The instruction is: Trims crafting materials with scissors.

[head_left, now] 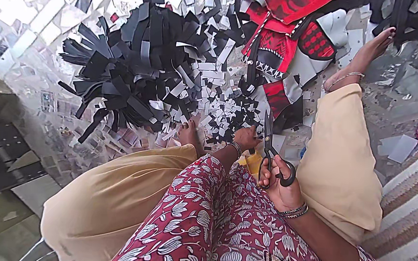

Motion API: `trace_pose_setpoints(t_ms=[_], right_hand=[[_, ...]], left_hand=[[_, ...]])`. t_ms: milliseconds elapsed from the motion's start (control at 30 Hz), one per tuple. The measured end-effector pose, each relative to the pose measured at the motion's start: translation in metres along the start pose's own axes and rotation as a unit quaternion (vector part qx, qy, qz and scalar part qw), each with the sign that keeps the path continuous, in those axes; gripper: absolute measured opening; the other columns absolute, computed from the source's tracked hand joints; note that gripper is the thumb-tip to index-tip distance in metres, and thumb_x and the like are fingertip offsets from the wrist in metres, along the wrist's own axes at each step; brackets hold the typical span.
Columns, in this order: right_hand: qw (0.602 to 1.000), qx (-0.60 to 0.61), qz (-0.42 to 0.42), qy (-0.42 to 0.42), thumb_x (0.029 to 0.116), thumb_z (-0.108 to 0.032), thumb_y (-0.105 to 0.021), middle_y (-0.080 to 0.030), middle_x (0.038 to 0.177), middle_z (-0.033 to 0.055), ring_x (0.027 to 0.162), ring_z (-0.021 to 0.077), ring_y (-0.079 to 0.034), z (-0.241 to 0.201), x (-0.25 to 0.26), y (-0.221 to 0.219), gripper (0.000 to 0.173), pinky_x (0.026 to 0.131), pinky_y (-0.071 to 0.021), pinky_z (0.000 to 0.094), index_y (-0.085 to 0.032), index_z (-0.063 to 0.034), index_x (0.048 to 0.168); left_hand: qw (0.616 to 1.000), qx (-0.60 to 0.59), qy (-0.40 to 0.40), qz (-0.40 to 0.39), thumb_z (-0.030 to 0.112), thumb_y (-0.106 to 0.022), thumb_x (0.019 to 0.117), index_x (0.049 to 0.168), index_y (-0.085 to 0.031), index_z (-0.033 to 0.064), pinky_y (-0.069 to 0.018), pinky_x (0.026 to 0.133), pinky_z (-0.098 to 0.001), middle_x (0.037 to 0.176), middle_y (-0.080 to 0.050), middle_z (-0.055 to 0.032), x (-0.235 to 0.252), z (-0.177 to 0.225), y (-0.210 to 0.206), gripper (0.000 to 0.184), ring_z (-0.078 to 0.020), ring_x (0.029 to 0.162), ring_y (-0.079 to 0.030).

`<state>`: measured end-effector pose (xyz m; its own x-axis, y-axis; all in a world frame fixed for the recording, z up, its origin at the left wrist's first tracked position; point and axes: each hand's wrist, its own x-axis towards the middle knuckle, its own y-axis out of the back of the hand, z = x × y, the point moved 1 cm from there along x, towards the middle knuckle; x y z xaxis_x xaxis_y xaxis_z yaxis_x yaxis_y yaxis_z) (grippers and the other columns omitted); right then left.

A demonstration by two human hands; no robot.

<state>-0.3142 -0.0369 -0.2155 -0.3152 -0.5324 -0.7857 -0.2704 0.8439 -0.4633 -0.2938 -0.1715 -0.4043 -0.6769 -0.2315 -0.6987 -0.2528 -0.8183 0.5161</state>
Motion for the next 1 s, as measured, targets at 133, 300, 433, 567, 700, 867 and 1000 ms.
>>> trace_pose_setpoints(t_ms=[133, 300, 433, 567, 700, 867, 1000], right_hand=[[1.000, -0.001, 0.001, -0.004, 0.1112, -0.030, -0.024, -0.057, 0.062, -0.0011, 0.049, 0.0072, -0.058, 0.001, 0.001, 0.001, 0.048, 0.050, -0.0553, 0.0217, -0.060, -0.0040, 0.093], [1.000, -0.003, 0.004, -0.004, 0.1110, -0.031, -0.024, -0.056, 0.061, -0.0017, 0.049, 0.0071, -0.058, 0.000, 0.001, 0.003, 0.048, 0.051, -0.0559, 0.0225, -0.060, -0.0051, 0.093], [1.000, 0.000, 0.002, 0.011, 0.1108, -0.031, -0.024, -0.057, 0.059, -0.0024, 0.048, 0.0072, -0.059, -0.002, 0.001, 0.003, 0.047, 0.051, -0.0565, 0.0226, -0.060, -0.0058, 0.092], [1.000, 0.006, 0.011, 0.022, 0.1111, -0.030, -0.023, -0.056, 0.059, -0.0019, 0.048, 0.0070, -0.058, -0.006, 0.000, 0.003, 0.048, 0.050, -0.0554, 0.0219, -0.059, -0.0052, 0.092], [0.999, 0.010, 0.018, 0.031, 0.1120, -0.030, -0.022, -0.056, 0.059, -0.0016, 0.047, 0.0063, -0.057, -0.010, -0.001, -0.001, 0.049, 0.048, -0.0540, 0.0206, -0.058, -0.0058, 0.091], [0.999, -0.001, 0.044, 0.030, 0.1129, -0.031, -0.027, -0.054, 0.059, -0.0007, 0.044, 0.0066, -0.054, -0.013, -0.002, -0.003, 0.045, 0.044, -0.0509, 0.0200, -0.056, -0.0053, 0.090], [0.999, -0.016, 0.041, 0.029, 0.1128, -0.034, -0.028, -0.053, 0.057, -0.0008, 0.044, 0.0074, -0.053, -0.007, -0.003, 0.001, 0.046, 0.045, -0.0491, 0.0203, -0.056, -0.0056, 0.088]], left_hand=[[0.994, 0.100, -0.039, -0.010, 0.007, -0.069, 0.0925, 0.136, -0.058, 0.0027, -0.0560, 0.083, -0.0566, 0.119, -0.064, -0.0245, 0.012, 0.010, 0.002, 0.045, -0.0418, 0.104, -0.067], [0.979, 0.178, -0.077, -0.056, 0.002, -0.053, 0.1014, 0.128, -0.063, -0.0013, -0.0568, 0.083, -0.0553, 0.133, -0.056, -0.0248, 0.030, 0.004, 0.000, 0.028, -0.0419, 0.103, -0.066], [0.979, 0.184, -0.078, -0.040, 0.003, -0.053, 0.1019, 0.128, -0.065, 0.0023, -0.0566, 0.083, -0.0541, 0.134, -0.056, -0.0230, 0.035, 0.000, 0.003, 0.029, -0.0404, 0.102, -0.066], [0.998, 0.027, 0.033, 0.035, 0.003, -0.058, 0.0947, 0.129, -0.066, 0.0041, -0.0544, 0.089, -0.0616, 0.132, -0.062, -0.0229, 0.037, -0.001, 0.033, 0.035, -0.0433, 0.113, -0.065], [0.980, -0.152, 0.101, 0.074, 0.016, -0.061, 0.0993, 0.129, -0.065, 0.0014, -0.0470, 0.101, -0.0667, 0.127, -0.066, -0.0259, 0.034, -0.023, 0.076, 0.034, -0.0435, 0.122, -0.062], [0.967, -0.215, 0.102, 0.089, 0.012, -0.068, 0.0931, 0.119, -0.067, -0.0047, -0.0488, 0.094, -0.0643, 0.115, -0.067, -0.0277, 0.013, -0.026, 0.116, 0.030, -0.0433, 0.109, -0.064], [0.962, -0.230, 0.071, 0.131, 0.012, -0.072, 0.0898, 0.113, -0.067, -0.0043, -0.0491, 0.088, -0.0622, 0.107, -0.067, -0.0249, -0.018, -0.004, 0.148, 0.029, -0.0391, 0.100, -0.064]])
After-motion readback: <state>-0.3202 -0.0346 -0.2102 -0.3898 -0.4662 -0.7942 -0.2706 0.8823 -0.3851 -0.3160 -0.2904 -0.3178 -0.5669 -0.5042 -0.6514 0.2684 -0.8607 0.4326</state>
